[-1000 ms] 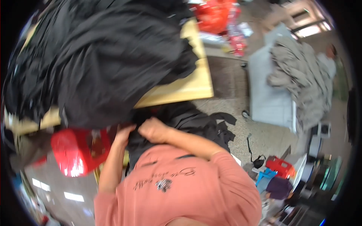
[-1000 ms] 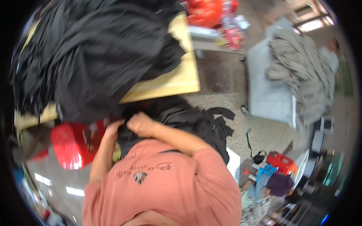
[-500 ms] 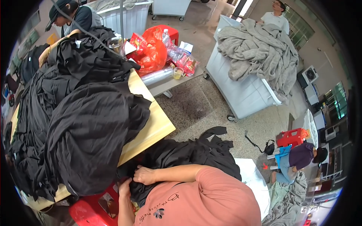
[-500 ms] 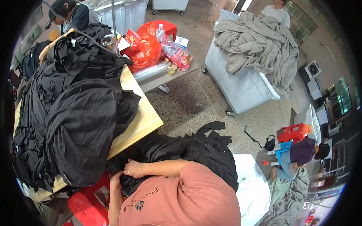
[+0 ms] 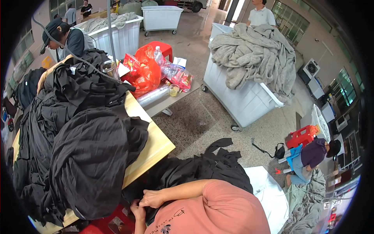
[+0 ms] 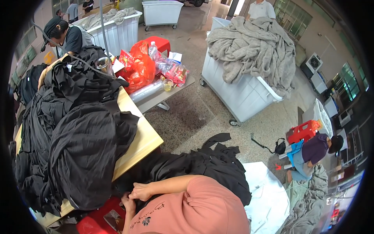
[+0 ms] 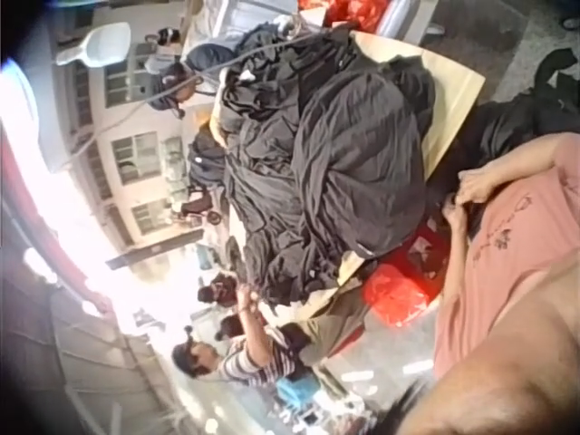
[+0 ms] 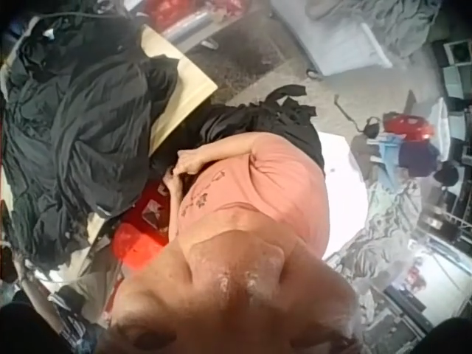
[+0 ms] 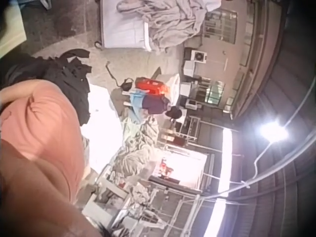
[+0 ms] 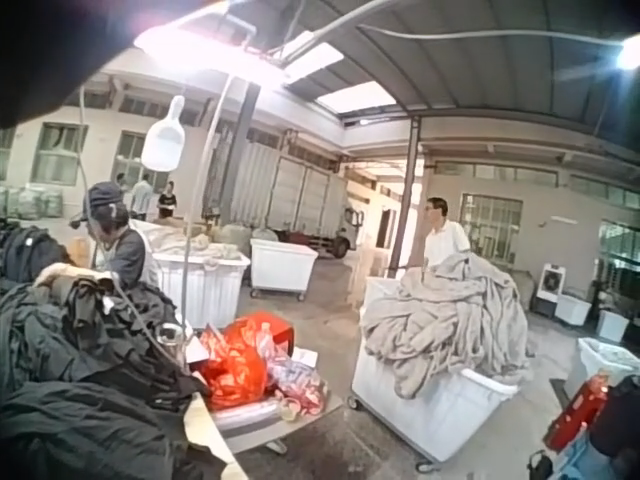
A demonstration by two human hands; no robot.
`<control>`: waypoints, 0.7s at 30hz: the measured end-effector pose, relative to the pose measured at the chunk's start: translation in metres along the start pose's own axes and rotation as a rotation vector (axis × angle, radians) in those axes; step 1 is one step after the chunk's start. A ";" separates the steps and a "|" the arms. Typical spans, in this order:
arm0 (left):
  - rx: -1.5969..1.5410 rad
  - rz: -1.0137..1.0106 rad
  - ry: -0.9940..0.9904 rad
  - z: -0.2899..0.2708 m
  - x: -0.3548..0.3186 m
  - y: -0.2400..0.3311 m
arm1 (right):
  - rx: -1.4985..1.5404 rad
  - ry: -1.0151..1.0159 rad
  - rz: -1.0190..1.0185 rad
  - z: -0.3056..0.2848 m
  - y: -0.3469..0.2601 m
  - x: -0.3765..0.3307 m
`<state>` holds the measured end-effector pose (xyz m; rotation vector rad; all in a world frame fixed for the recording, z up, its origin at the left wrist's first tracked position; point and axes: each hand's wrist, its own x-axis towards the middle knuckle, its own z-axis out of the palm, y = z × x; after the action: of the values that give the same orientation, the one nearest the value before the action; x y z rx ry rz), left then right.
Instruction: Inspecting and sorting black fabric pieces on a workbench at a garment factory.
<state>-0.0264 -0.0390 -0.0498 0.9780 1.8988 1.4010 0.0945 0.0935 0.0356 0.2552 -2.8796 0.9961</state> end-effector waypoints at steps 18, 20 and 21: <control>-0.280 -0.567 -0.496 -0.021 0.025 0.067 | -0.105 0.157 -0.108 0.000 0.007 -0.002; -0.229 -0.527 -0.489 -0.021 0.022 0.063 | -0.076 0.150 -0.128 -0.002 0.007 -0.010; -0.205 -0.536 -0.475 -0.020 0.021 0.062 | -0.099 0.120 -0.119 -0.004 0.010 -0.014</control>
<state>-0.0411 -0.0212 0.0149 0.5725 1.4763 0.9230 0.1064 0.1053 0.0305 0.3422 -2.7591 0.8180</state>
